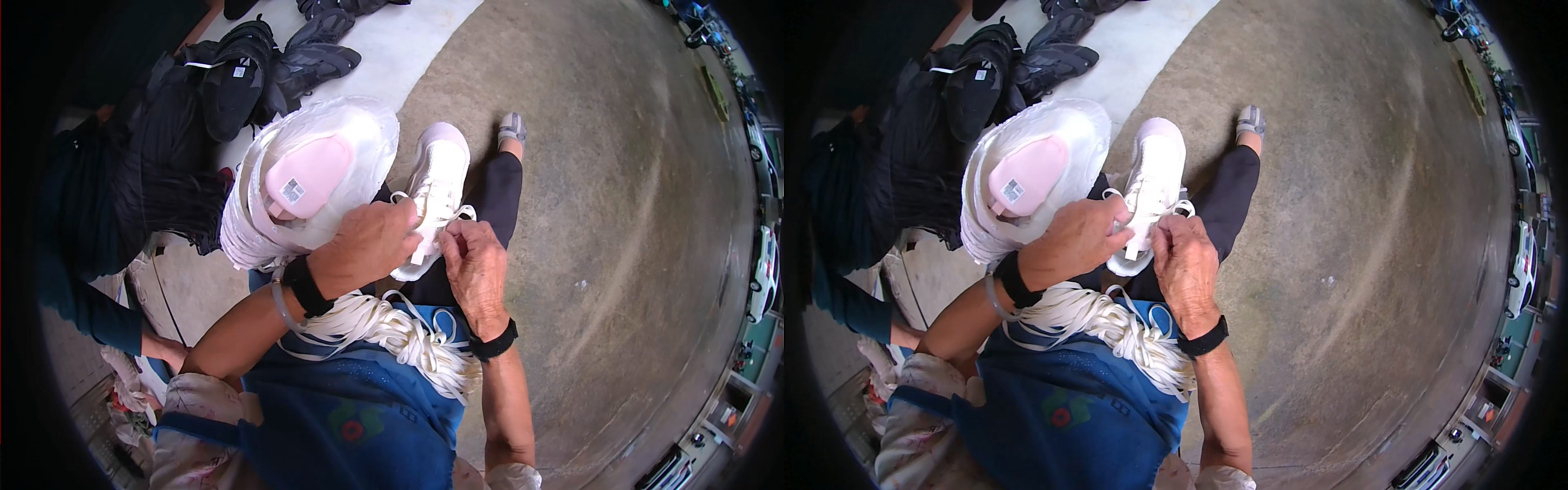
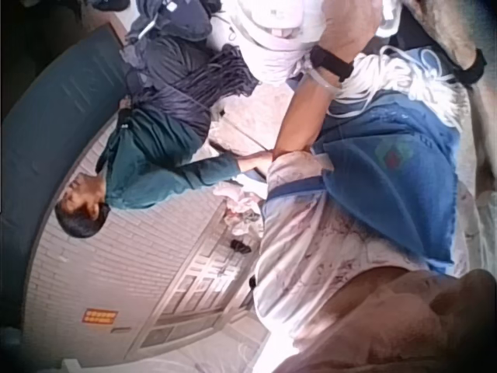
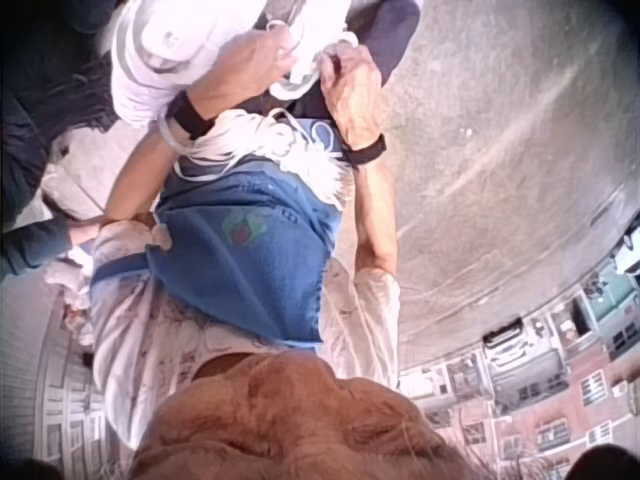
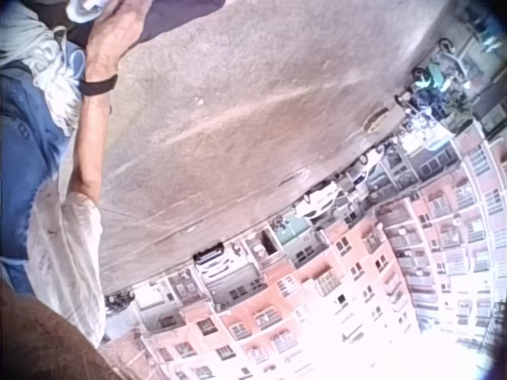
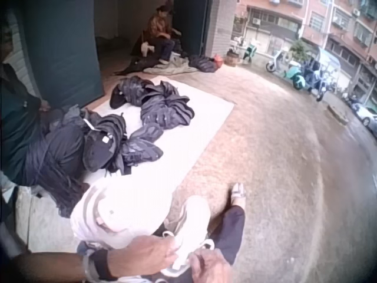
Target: The recorder is lacing a new pair of white sneakers while sitting on the floor of what appears to be a shoe factory or warehouse.
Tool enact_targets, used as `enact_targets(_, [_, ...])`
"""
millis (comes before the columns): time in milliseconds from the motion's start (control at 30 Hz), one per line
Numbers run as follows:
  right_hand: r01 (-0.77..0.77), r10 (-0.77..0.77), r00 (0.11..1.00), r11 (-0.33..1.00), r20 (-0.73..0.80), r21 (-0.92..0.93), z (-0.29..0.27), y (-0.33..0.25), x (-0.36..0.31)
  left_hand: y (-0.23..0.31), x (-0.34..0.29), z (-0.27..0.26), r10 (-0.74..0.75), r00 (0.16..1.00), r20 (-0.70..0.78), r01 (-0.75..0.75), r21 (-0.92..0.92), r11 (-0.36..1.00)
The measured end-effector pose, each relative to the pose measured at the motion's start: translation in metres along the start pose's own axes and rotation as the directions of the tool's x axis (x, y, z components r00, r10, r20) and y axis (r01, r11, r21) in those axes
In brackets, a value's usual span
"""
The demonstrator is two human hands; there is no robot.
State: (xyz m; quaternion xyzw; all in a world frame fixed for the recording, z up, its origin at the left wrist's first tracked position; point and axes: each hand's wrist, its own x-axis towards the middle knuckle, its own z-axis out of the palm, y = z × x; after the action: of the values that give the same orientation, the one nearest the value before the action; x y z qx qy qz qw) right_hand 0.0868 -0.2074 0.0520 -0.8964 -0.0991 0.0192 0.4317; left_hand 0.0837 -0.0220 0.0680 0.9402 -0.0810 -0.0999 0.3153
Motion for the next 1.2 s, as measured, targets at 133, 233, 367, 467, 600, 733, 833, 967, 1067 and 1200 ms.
enact_targets(133, [-0.040, 0.039, 0.998, 0.999, 0.051, 0.016, -0.001, -0.003, -0.003, -0.001, 0.003, 0.005, -0.013, 1.000, 0.004, 0.012, 0.049, 0.999])
enact_targets(233, [-0.084, 0.083, 0.995, 0.996, 0.060, 0.014, -0.001, -0.002, -0.005, -0.007, 0.004, 0.008, -0.034, 0.999, 0.026, 0.035, -0.049, 0.998])
enact_targets(367, [-0.103, 0.105, 0.994, 0.992, -0.022, 0.072, 0.000, 0.009, -0.007, -0.015, 0.003, 0.010, -0.033, 0.997, -0.070, 0.019, -0.198, 0.980])
enact_targets(467, [-0.086, 0.086, 0.996, 0.996, -0.007, 0.026, -0.002, 0.009, -0.007, -0.015, 0.004, 0.008, 0.000, 0.996, -0.086, -0.017, -0.199, 0.980])
enact_targets(600, [-0.150, 0.155, 0.985, 0.986, -0.078, 0.072, -0.001, 0.016, -0.004, -0.009, 0.007, 0.003, -0.008, 1.000, -0.013, 0.006, -0.204, 0.979])
enact_targets(733, [-0.226, 0.228, 0.973, 0.973, -0.038, 0.039, -0.003, 0.012, 0.000, -0.013, 0.007, 0.008, -0.009, 0.999, -0.032, 0.000, -0.283, 0.959])
enact_targets(833, [-0.231, 0.236, 0.970, 0.970, -0.059, 0.074, -0.002, 0.015, -0.002, -0.017, 0.009, 0.003, -0.035, 0.997, -0.063, 0.011, -0.353, 0.936])
enact_targets(967, [-0.234, 0.235, 0.971, 0.972, -0.031, 0.022, -0.005, 0.013, -0.001, -0.016, 0.008, -0.013, -0.135, 0.989, -0.062, 0.091, -0.465, 0.881])
enact_targets(1067, [-0.231, 0.231, 0.973, 0.973, 0.010, -0.006, -0.006, 0.007, 0.000, -0.009, -0.003, -0.024, -0.247, 0.969, -0.007, 0.204, -0.541, 0.816])
enact_targets(1200, [-0.336, 0.326, 0.938, 0.939, 0.117, 0.071, -0.004, -0.003, -0.005, -0.017, -0.027, -0.029, -0.178, 0.984, -0.031, 0.152, -0.394, 0.907])
